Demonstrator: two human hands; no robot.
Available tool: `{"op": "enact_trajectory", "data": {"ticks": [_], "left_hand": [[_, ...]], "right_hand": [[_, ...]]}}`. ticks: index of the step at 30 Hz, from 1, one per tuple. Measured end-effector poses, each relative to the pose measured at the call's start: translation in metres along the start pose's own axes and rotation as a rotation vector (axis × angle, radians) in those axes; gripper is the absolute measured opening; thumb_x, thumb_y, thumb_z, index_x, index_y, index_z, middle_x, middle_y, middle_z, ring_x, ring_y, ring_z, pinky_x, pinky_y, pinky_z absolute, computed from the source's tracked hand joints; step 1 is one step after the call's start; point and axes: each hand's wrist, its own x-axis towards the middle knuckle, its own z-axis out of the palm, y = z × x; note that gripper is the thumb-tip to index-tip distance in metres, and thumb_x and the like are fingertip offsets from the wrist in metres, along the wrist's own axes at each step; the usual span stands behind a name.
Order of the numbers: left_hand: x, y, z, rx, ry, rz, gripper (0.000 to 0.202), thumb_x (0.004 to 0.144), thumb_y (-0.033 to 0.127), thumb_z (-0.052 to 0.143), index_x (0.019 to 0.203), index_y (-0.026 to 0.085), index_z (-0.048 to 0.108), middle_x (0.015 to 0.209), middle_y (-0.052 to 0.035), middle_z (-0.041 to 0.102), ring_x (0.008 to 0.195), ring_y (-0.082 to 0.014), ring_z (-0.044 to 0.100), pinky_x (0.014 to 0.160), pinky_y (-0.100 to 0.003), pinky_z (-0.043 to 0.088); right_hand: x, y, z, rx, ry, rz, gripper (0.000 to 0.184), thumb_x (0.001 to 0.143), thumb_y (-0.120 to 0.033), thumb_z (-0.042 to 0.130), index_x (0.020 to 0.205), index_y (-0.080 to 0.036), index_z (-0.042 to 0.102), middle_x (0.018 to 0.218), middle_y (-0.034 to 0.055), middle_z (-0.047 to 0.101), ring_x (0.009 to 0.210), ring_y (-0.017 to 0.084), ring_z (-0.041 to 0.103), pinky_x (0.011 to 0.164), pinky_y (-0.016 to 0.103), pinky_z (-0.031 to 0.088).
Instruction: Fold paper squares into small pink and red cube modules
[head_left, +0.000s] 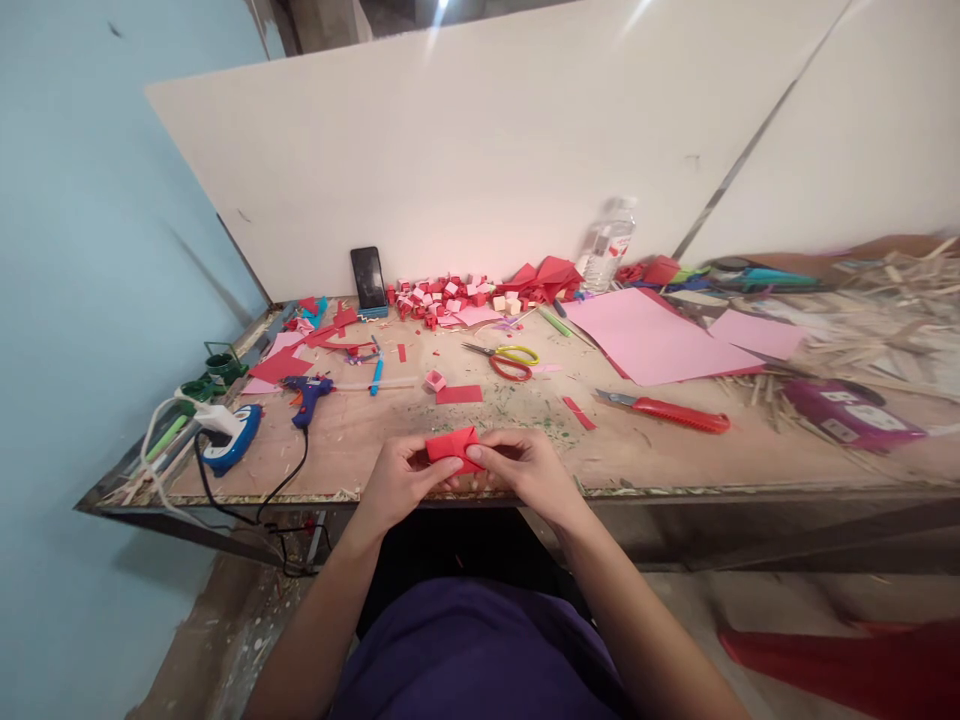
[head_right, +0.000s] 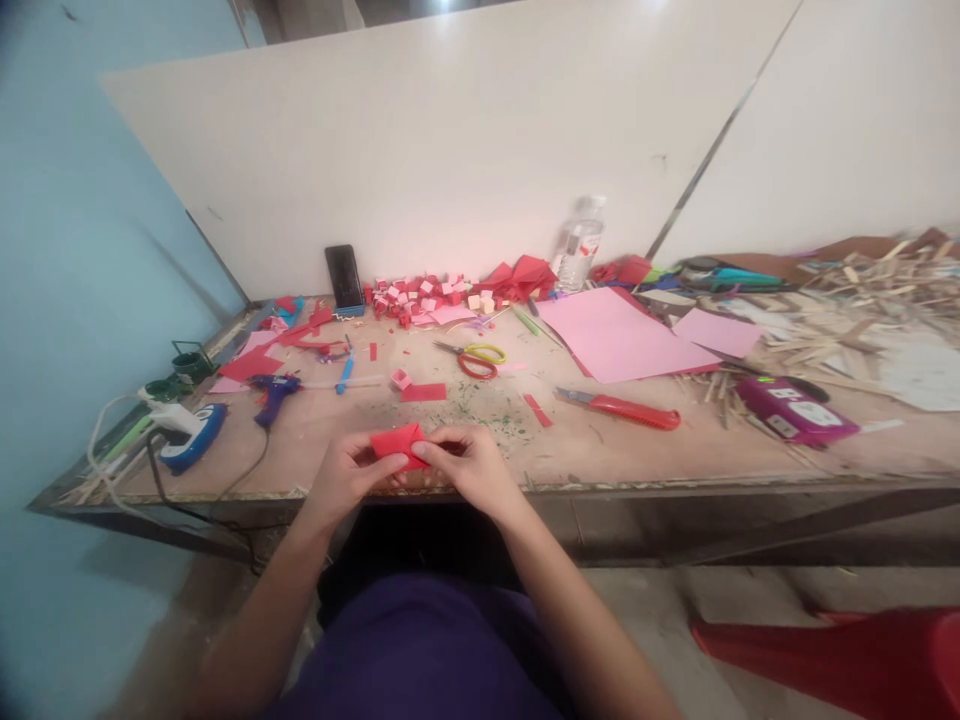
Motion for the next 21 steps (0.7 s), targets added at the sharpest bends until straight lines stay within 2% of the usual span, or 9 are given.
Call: {"op": "enact_trajectory", "data": {"ticks": [8,16,19,21], "left_hand": [[-0.0007,0.0015,0.0007,-0.009,0.016,0.018,0.034,0.082,0.04,0.079,0.102,0.013,0.081,0.091,-0.0086,0.079,0.067,-0.0185,0.071,0.063,-0.029,0.06],[-0.0013,0.0048,0.0018,0.073,0.036,0.038,0.035,0.086,0.039,0.074,0.11,0.015,0.08,0.107,-0.0101,0.079,0.083,-0.024,0.075,0.071,-0.033,0.062],[-0.0013,0.0029,0.0006,0.082,0.012,0.029,0.035,0.086,0.039,0.074,0.111,0.015,0.079,0.103,-0.0094,0.08,0.085,-0.0247,0.074,0.074,-0.032,0.06],[-0.001,0.0015,-0.0004,0.111,-0.005,0.039,0.032,0.086,0.039,0.073,0.105,0.014,0.081,0.097,-0.0087,0.08,0.086,-0.0252,0.074,0.077,-0.032,0.059]], "right_hand": [[0.0019,0.0006,-0.0002,-0.058,0.016,-0.045,0.025,0.085,-0.04,0.075,0.076,-0.017,0.079,0.073,0.0046,0.075,0.065,0.018,0.061,0.063,0.028,0.046],[-0.0005,-0.0022,0.0007,-0.082,-0.013,-0.035,0.026,0.084,-0.043,0.077,0.08,-0.017,0.08,0.075,0.0046,0.075,0.07,0.02,0.064,0.067,0.029,0.048],[-0.0012,-0.0039,-0.0002,-0.023,-0.01,-0.011,0.027,0.084,-0.044,0.076,0.082,-0.018,0.079,0.076,0.0042,0.073,0.07,0.02,0.063,0.065,0.029,0.049],[-0.0016,-0.0047,-0.0008,-0.001,-0.002,0.005,0.028,0.085,-0.045,0.075,0.079,-0.017,0.078,0.074,0.004,0.071,0.067,0.019,0.06,0.061,0.028,0.048]]}}
